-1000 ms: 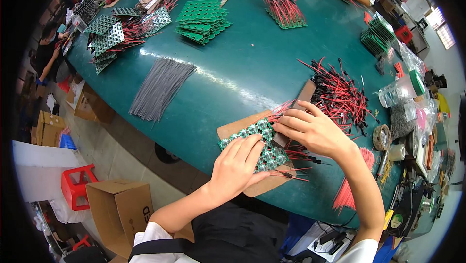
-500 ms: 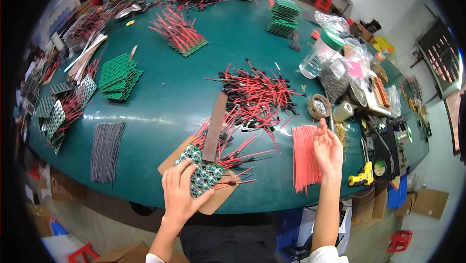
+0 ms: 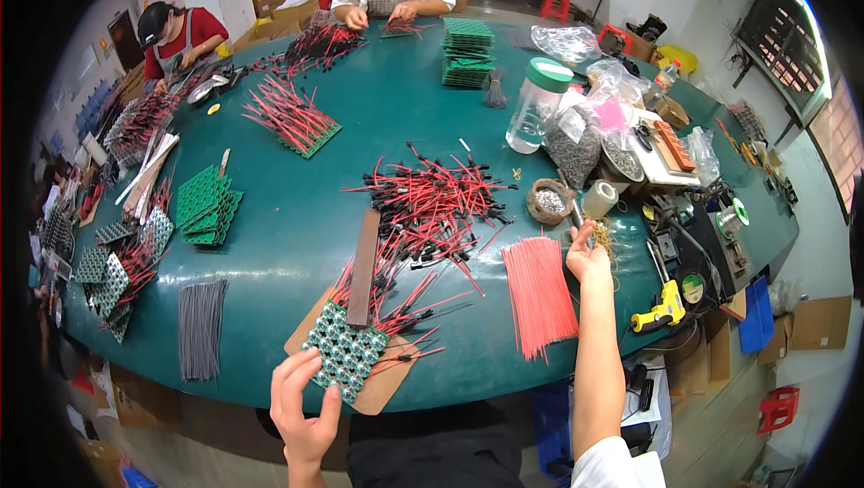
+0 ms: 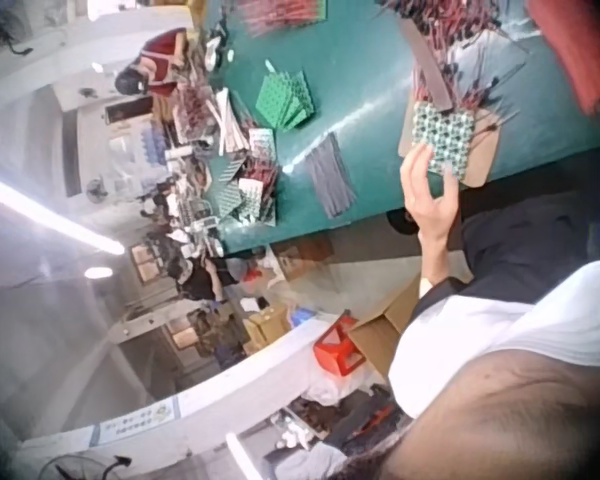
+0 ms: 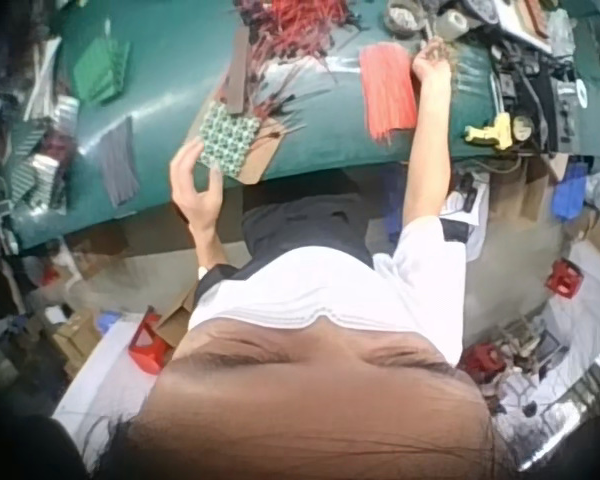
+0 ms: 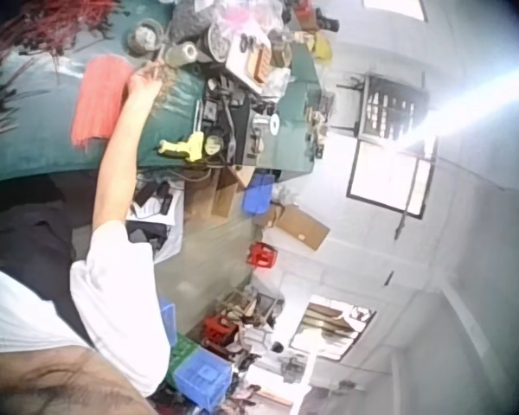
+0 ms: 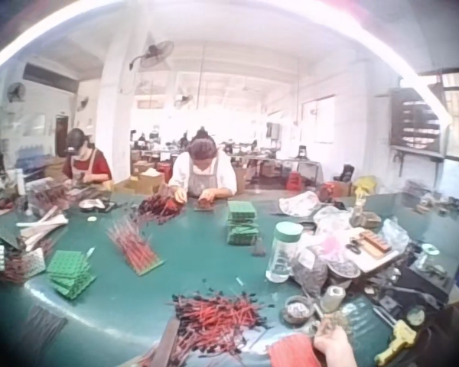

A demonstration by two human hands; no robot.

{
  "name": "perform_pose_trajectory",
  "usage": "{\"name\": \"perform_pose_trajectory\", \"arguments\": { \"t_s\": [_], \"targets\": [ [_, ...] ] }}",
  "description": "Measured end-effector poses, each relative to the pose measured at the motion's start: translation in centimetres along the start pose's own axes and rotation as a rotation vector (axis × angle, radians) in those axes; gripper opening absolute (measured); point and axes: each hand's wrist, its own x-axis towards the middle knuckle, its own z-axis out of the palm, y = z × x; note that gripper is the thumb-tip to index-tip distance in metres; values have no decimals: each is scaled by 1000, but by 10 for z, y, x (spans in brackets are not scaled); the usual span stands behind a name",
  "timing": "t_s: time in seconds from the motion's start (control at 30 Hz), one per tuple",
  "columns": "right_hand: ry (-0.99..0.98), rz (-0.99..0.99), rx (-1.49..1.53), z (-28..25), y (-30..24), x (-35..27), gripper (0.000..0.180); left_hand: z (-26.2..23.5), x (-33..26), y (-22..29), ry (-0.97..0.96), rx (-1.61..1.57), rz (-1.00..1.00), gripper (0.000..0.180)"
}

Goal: The person assembles wires and circuit boards with components by hand.

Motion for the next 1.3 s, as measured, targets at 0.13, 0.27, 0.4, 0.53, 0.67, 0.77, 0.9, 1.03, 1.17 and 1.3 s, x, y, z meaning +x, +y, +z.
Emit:
{"name": "perform_pose_trajectory", "arguments": {
  "t_s": [0.13, 0.27, 0.4, 0.53, 0.67, 0.77, 0.9, 1.03, 1.17, 1.3],
  "targets": [
    [24, -268, -396, -6, 1, -18, 53, 5, -2, 11, -32, -20, 24, 38],
    [-61, -597, -988, 0, 44, -90, 53, 4, -5, 9, -30, -45, 14, 38],
    [-337, -890, -1368, -8, 25, -113, 53, 10, -6, 13, -56, -68, 9, 37],
    [-525, -880, -1507, -20, 28, -108, 52, 8, -11, 14, -56, -22, -9, 33],
    [-502, -739, -1253, -17, 36, -115, 48, 2, -14, 12, -62, 7, -15, 28],
    [-633, -741, -1146, -19, 24, -114, 46, 2, -9, 9, -104, -33, -40, 26],
    [-559, -667, -1069, -6, 28, -110, 46, 15, 8, 12, -171, -70, 14, 24],
    [-224, -155, -631, 5, 34, -73, 29, 20, 32, 18, -226, -68, 143, 24],
    [-118, -7, -587, 9, 37, -35, 30, 29, 46, 17, -283, -59, 190, 23],
    [-136, 84, -514, 6, 41, -36, 34, 33, 48, 11, -309, -26, 160, 23]
  ]
}}
